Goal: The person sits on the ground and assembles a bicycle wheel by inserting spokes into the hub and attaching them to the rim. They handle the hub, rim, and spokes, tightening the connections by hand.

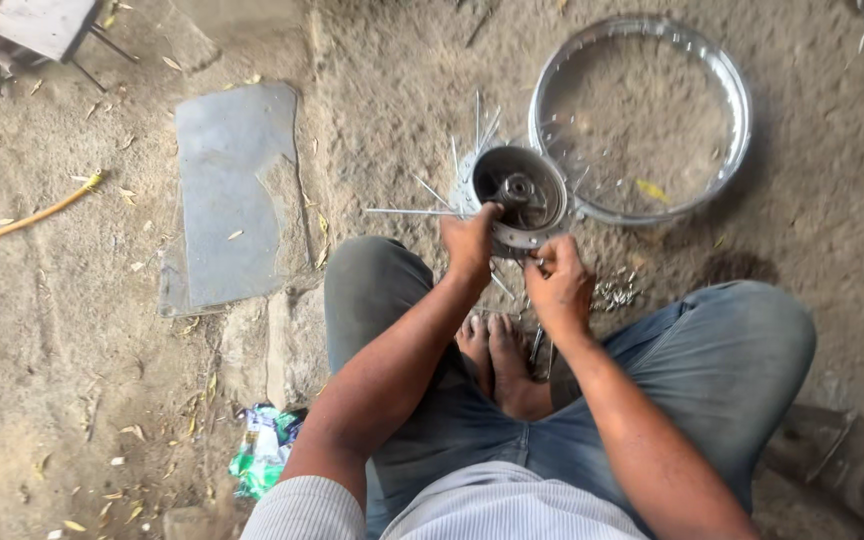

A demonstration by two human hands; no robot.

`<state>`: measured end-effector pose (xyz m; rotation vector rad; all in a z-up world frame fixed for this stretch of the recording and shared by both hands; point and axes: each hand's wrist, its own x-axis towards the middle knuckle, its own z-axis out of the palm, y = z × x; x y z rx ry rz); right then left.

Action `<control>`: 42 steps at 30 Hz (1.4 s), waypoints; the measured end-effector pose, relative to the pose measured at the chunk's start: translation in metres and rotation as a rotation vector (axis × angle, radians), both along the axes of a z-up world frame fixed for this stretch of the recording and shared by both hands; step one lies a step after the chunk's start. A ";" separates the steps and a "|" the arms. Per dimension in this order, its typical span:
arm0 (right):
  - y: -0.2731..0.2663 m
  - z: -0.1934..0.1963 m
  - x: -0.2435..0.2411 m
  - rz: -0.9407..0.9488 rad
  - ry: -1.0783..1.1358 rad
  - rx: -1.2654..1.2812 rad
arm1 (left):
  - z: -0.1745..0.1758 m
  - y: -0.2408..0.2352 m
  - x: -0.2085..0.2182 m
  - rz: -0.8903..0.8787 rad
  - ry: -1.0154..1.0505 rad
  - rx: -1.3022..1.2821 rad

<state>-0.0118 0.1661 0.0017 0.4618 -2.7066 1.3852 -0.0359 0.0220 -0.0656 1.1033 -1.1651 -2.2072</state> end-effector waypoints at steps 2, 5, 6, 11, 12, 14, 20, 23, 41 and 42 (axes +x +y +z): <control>0.000 -0.015 -0.006 -0.017 -0.086 -0.094 | 0.004 0.004 0.000 0.023 -0.005 -0.031; 0.001 -0.034 -0.006 -0.091 -0.283 -0.290 | 0.009 0.008 0.003 -0.005 -0.223 -0.175; -0.002 -0.037 -0.009 -0.120 -0.307 -0.335 | 0.011 0.007 0.002 -0.007 -0.231 -0.156; -0.006 -0.024 -0.011 -0.134 -0.495 -0.671 | 0.013 0.012 0.003 -0.028 -0.142 -0.081; -0.006 -0.020 -0.010 -0.126 -0.533 -0.691 | 0.012 0.012 0.004 -0.031 -0.163 -0.117; -0.007 -0.012 -0.010 -0.118 -0.573 -0.692 | 0.011 0.010 0.004 -0.036 -0.205 -0.192; -0.012 0.003 -0.015 -0.144 -0.608 -0.566 | 0.022 0.006 0.003 -0.073 -0.236 -0.204; -0.011 0.003 -0.016 -0.151 -0.634 -0.488 | 0.028 0.005 0.008 -0.127 -0.341 -0.326; 0.063 0.048 -0.052 -0.087 0.103 -0.642 | 0.005 0.005 0.006 -0.183 -0.240 -0.377; 0.072 0.048 -0.051 -0.102 0.082 -0.707 | 0.002 0.008 0.006 -0.170 -0.256 -0.376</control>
